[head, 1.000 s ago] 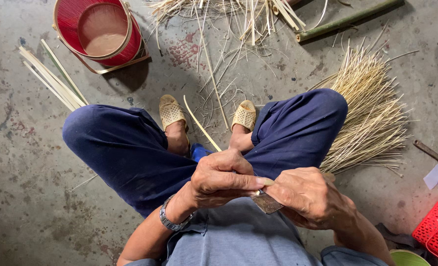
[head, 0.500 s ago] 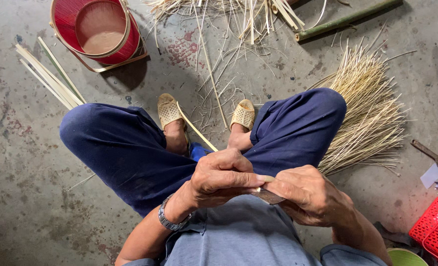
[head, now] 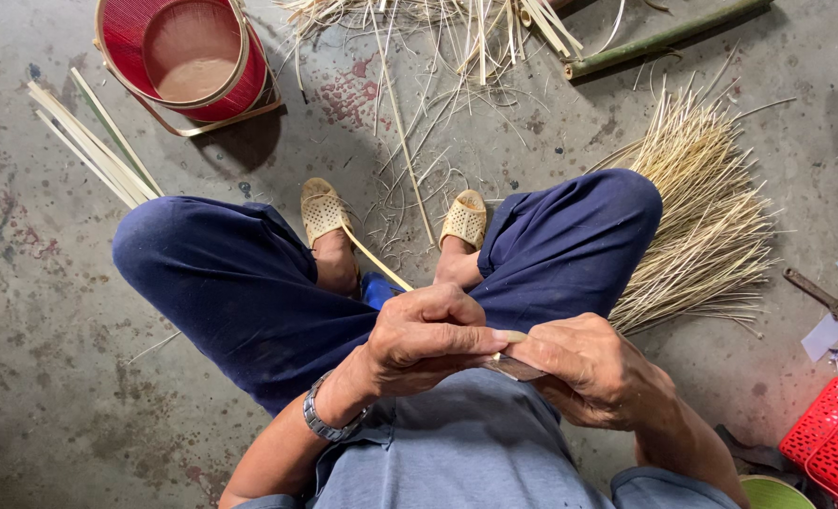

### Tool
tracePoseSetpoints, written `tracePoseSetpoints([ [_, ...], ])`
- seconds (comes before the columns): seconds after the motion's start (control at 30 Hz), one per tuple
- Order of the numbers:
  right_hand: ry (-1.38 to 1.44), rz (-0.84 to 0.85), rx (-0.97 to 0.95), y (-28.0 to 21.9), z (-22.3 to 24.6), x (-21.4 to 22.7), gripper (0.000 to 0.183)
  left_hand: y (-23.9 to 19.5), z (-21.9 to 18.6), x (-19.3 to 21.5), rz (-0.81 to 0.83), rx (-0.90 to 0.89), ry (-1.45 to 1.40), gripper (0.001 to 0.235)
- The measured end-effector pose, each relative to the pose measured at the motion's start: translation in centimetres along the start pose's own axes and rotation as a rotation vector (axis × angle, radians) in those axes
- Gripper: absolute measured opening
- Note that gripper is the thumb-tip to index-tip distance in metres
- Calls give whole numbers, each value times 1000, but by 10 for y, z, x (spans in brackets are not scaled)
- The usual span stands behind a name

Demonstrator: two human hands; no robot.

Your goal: The person sits cross-legged on the floor and uses a knife to split bamboo strips into thinner pieces. They repeatedly hold a strip, split it with the knife, and set the pieces aside.

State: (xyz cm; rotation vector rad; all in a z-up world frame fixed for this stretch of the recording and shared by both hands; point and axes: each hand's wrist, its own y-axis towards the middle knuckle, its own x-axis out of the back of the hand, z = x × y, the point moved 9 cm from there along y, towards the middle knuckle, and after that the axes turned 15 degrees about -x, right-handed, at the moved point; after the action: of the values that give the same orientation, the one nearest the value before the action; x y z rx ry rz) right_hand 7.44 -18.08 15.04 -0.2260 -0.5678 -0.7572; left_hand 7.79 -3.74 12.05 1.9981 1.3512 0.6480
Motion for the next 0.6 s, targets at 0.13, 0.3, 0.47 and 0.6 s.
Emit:
tracePoseSetpoints([
  [0.13,-54,7,-33,1,1,-2,44,1,-1,1,-14,-16,14,26],
  [0.3,-94,40,-103,0,-3,-6,42,-1,2,1,-33,8,20,21],
  [0.47,-101,53,-145,-1,-6,-7,41,-6,6,0,-9,38,51,21],
  [0.6,-98,49,-129,-1,-5,-8,38,-7,7,-3,8,47,36,24],
])
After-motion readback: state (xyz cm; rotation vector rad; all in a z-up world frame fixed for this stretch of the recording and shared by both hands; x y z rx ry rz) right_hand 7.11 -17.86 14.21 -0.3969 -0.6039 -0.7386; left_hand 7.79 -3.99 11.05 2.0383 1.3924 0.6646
